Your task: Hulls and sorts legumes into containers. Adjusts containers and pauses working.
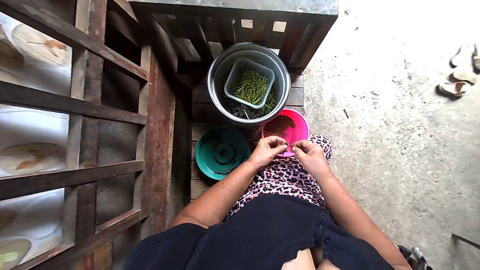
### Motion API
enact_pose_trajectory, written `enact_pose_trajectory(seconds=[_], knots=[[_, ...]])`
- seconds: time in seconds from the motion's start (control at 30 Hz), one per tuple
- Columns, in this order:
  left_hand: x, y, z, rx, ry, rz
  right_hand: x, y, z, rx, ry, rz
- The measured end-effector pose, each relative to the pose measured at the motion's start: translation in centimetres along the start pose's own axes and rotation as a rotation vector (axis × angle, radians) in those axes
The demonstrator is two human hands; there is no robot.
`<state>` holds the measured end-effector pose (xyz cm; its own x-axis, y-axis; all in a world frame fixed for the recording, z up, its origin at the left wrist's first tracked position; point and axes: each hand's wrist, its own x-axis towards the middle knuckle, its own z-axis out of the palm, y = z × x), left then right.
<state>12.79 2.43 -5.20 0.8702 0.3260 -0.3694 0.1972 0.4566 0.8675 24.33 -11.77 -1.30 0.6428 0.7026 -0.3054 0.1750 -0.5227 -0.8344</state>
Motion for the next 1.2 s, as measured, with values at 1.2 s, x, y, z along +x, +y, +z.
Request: enact_pose_trajectory(seconds=[1.2], knots=[[-0.2, -1.5, 1.3, 0.813, 0.044, 0.555, 0.9, 0.7, 0.8, 0.282, -0.063, 0.233]])
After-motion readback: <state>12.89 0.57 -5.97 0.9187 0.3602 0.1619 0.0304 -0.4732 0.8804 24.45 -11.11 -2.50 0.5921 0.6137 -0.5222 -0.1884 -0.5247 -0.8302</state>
